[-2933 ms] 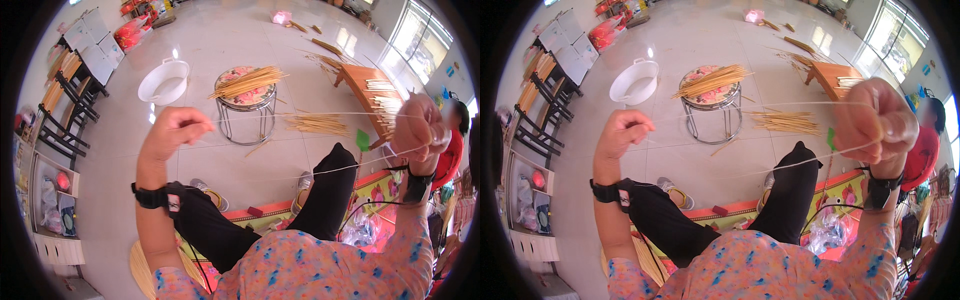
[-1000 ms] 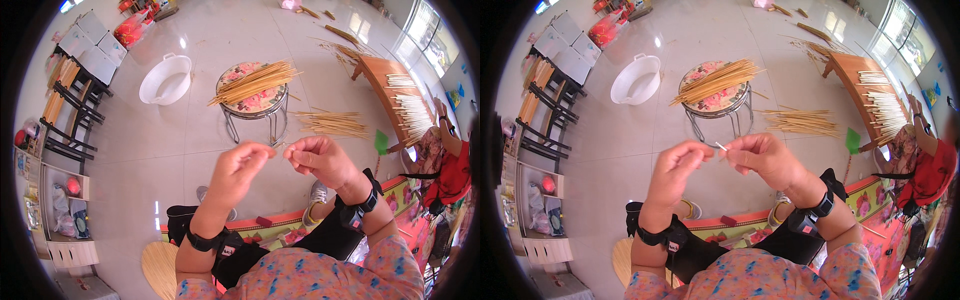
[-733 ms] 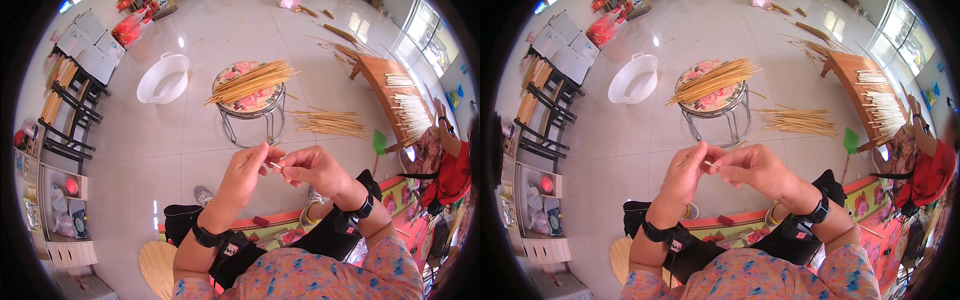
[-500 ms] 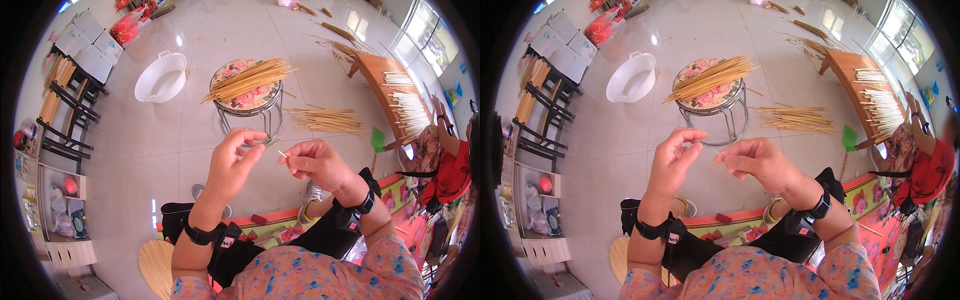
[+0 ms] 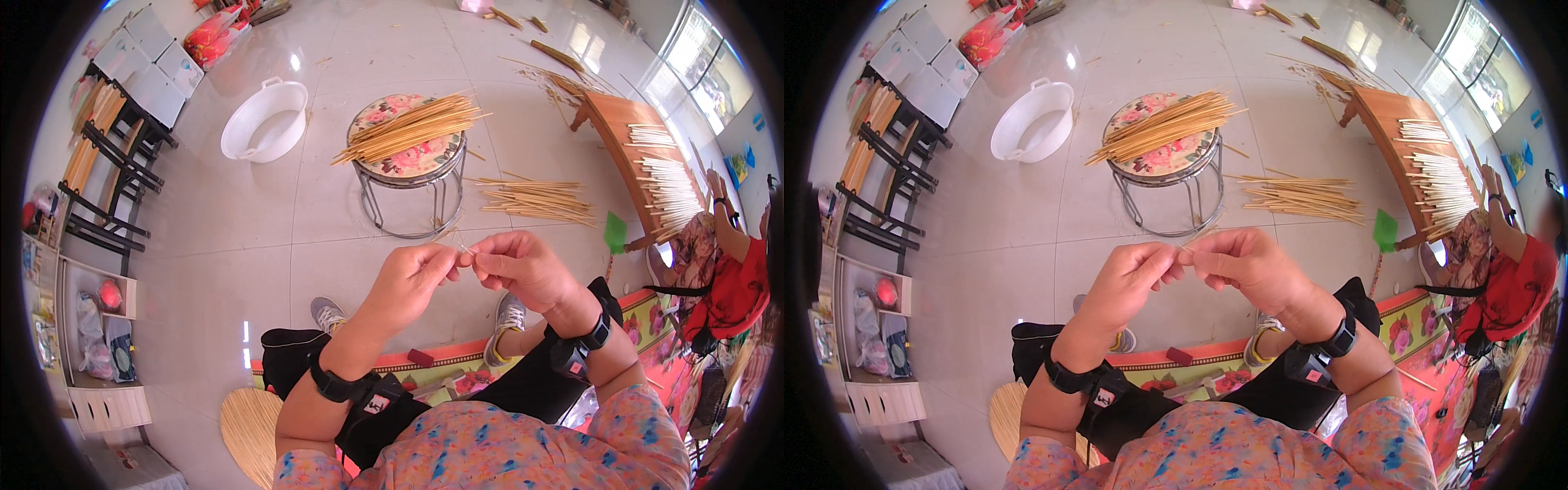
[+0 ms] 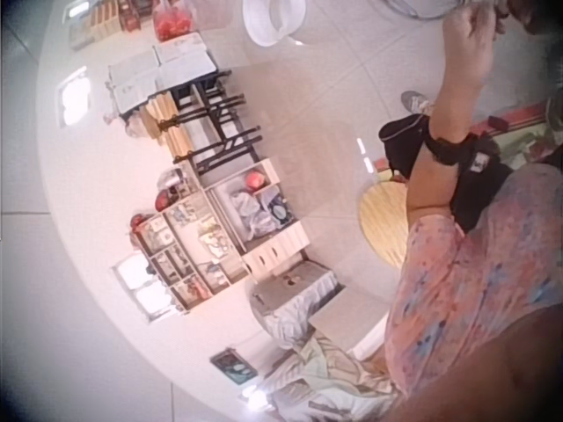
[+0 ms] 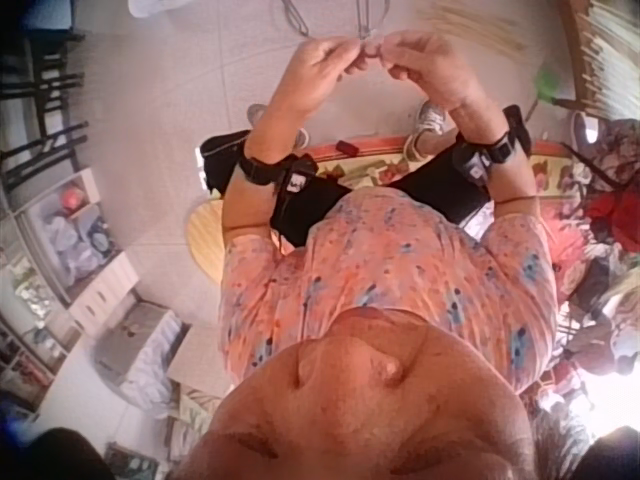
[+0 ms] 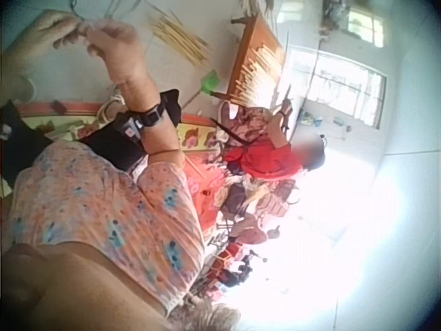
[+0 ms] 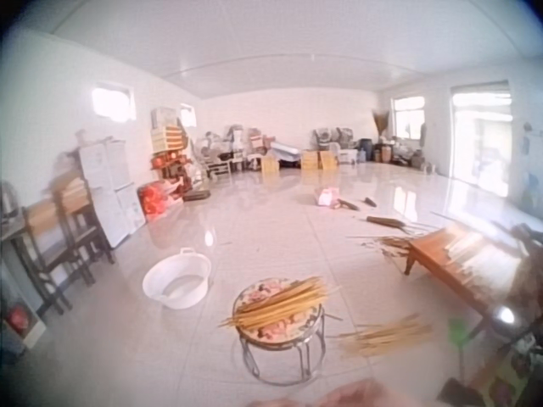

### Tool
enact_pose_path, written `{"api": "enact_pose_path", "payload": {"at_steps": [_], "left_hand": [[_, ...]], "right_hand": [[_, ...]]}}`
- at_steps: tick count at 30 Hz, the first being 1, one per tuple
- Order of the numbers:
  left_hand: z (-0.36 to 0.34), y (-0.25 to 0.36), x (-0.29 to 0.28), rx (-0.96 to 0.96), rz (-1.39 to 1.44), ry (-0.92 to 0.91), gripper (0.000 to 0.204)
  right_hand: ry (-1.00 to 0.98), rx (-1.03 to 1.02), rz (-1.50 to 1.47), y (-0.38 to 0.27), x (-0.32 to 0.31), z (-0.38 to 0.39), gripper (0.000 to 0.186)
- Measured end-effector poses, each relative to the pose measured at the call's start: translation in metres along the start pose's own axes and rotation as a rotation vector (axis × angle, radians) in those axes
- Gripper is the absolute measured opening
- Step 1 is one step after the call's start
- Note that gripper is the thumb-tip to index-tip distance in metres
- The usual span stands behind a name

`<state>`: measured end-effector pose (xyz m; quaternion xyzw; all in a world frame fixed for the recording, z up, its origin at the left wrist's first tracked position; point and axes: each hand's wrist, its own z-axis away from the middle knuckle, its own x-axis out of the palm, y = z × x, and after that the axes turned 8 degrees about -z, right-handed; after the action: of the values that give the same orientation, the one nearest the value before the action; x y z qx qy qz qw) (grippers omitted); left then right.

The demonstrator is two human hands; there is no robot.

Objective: The person weaves a circular bamboo mat by inserting wooden sticks through a pre-strung frame and trimming the ends with scissors.

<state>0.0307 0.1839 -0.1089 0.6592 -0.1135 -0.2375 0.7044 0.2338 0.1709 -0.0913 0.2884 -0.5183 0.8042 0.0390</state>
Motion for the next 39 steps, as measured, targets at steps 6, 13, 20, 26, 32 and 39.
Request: {"api": "enact_pose_path", "payload": {"at_steps": [6,13,20,26,32,39], "left_hand": [[-0.004,-0.005,0.001,-0.140,0.292,0.047,0.039],[-0.005,-0.003,-0.003,-0.064,0.444,0.085,0.030],[-0.006,0.003,-0.004,-0.038,0.559,0.139,0.016],[-0.004,0.007,-0.011,0.011,0.680,0.089,0.015],[0.005,0.015,-0.016,0.016,0.785,0.079,0.017],[0.006,0.019,-0.013,0.177,0.250,0.389,0.018]], "right_hand": [[-0.025,0.026,0.121,0.010,0.007,-0.002,0.017],[-0.057,0.047,0.144,0.016,0.005,-0.003,0.017],[-0.077,0.068,0.132,0.021,0.005,-0.003,0.018],[-0.071,0.057,0.172,0.019,0.006,-0.003,0.018],[-0.109,0.054,0.165,0.012,0.006,-0.001,0.022],[-0.091,-0.260,0.021,0.002,0.013,0.003,0.061]]}}
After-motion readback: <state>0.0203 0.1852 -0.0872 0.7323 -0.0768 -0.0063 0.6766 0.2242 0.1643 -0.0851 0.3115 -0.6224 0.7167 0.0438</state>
